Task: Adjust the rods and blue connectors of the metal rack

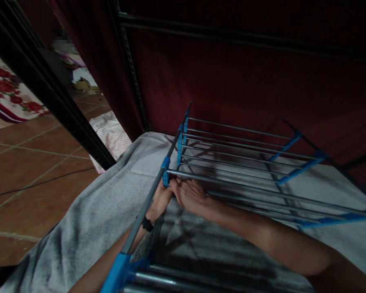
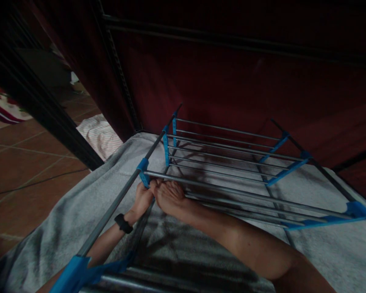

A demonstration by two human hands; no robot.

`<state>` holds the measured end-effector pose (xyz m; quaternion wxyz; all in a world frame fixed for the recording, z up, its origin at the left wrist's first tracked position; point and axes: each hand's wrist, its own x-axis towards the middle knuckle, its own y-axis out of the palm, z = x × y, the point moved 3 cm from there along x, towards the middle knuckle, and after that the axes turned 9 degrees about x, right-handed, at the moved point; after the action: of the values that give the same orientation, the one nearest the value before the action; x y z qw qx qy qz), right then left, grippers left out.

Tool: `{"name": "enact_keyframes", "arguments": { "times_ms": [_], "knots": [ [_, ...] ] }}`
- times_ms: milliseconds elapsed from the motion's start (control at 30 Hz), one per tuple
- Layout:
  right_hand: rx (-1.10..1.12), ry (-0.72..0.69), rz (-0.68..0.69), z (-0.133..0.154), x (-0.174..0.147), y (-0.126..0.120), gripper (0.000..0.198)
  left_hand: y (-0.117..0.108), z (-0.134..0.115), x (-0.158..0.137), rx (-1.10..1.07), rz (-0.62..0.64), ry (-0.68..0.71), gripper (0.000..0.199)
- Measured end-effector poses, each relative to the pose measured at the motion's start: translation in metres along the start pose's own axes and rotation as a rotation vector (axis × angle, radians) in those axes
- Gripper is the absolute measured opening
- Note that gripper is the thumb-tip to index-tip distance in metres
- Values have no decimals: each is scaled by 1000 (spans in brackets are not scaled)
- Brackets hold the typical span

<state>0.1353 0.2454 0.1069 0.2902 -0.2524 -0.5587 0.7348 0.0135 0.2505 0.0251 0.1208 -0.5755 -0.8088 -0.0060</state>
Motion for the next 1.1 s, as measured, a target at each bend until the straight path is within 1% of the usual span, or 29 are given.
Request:
{"name": "enact_keyframes", "arguments": {
  "times_ms": [267, 467, 667, 867, 967, 1100],
  "knots": [
    [64, 21, -15, -3, 2, 2, 35, -1, -2, 0, 23, 0, 23, 16],
    [146, 3, 14, -4, 3, 3, 34, -2, 1, 0, 41, 3, 13, 14],
    [161, 17, -68, -3, 0, -1, 35, -3, 5, 0, 62, -5, -1, 13],
    [110, -26, -41, -4, 1, 2, 32, -2, 5, 0, 75, -24, -7, 15],
    [149, -24, -12, -7, 3, 4, 31, -2, 3, 0, 70, -8, -14, 15],
    [191, -51, -17, -9, 5, 1, 29, -1, 0, -1, 63, 13, -27, 15]
  ]
}}
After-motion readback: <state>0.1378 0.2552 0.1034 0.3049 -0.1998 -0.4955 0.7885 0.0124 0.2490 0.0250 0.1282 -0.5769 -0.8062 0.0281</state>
